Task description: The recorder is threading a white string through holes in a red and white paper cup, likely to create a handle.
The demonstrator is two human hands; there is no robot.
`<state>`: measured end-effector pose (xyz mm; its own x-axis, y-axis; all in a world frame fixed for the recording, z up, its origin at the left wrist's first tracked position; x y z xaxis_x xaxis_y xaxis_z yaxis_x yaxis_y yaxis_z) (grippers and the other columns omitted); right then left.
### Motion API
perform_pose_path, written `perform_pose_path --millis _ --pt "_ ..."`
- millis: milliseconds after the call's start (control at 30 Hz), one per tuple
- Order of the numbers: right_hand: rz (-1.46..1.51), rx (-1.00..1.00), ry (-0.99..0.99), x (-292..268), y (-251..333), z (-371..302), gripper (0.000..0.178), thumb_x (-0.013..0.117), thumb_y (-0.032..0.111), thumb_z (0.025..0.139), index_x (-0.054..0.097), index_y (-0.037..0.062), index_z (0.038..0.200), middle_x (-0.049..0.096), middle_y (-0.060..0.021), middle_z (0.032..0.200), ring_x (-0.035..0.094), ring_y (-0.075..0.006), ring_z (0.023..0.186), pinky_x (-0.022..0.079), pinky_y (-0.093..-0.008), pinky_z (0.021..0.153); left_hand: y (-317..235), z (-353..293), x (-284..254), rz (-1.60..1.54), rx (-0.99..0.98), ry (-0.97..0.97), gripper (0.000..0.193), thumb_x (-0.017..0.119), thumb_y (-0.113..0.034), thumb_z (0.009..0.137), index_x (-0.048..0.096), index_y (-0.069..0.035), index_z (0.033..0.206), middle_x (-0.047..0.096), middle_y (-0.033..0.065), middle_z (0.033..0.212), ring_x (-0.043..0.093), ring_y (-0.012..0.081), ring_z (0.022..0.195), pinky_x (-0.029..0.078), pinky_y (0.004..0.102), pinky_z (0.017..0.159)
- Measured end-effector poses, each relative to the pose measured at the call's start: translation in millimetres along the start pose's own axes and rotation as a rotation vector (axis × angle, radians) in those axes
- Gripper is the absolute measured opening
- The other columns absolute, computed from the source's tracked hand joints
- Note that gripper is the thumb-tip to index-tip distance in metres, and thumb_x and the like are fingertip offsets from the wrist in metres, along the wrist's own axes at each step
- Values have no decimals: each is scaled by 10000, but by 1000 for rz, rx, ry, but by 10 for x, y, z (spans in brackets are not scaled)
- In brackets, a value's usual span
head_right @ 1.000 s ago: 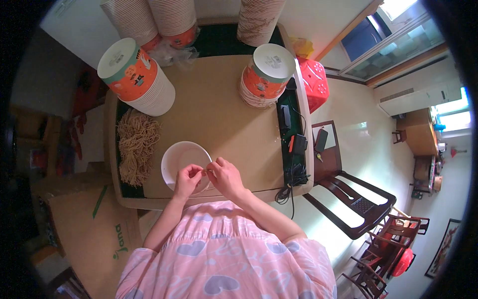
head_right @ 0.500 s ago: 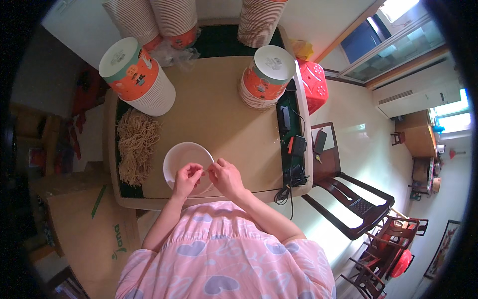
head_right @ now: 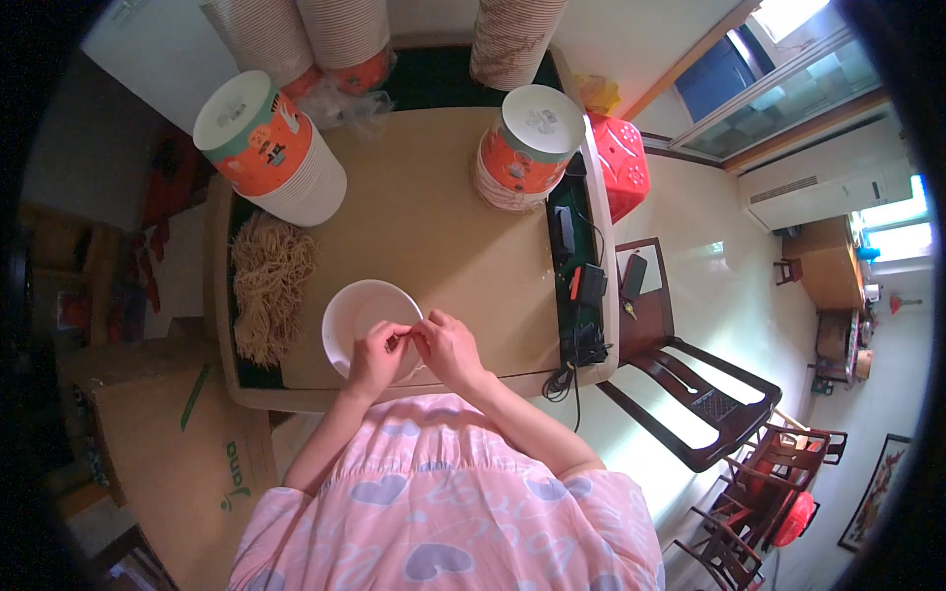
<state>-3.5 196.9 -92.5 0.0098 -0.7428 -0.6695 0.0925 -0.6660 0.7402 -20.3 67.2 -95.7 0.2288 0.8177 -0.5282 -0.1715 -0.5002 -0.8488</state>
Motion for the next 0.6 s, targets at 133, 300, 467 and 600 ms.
perform_pose_path --millis 133,300,467,600 --pt "-1 2 -10 -11 13 0 84 620 80 743 648 66 821 538 -100 741 565 -284 701 470 -380 610 -24 26 -7 -24 -46 0 57 627 -16 760 615 -35 812 622 123 781 622 288 676 500 351 591" --pt "3 0 -15 -12 17 -10 76 636 97 738 637 68 808 545 -95 732 571 -281 702 473 -378 619 41 -23 -3 -60 -58 20 116 639 3 775 633 -18 889 648 100 806 624 167 655 490 277 586" --pt "-75 -5 -112 -97 123 -13 100 675 100 716 611 75 789 539 -92 801 570 -289 720 473 -385 627 74 -32 -18 -155 -145 13 182 628 24 784 629 -37 956 668 78 844 630 130 692 500 253 622" --pt "-59 -14 -61 -12 60 -20 102 680 95 715 611 77 788 532 -89 830 569 -287 729 470 -385 621 159 -32 -3 -285 -227 8 218 621 25 790 615 -27 1002 668 81 846 639 143 707 506 260 641"
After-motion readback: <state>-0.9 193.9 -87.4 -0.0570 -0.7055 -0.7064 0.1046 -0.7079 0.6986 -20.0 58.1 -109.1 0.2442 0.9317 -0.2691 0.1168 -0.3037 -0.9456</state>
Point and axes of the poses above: each hand's wrist, its own z-axis towards the middle knuckle, its own x-axis out of the palm, y = z × x, the point moved 6 cm from there along z, towards the middle knuckle
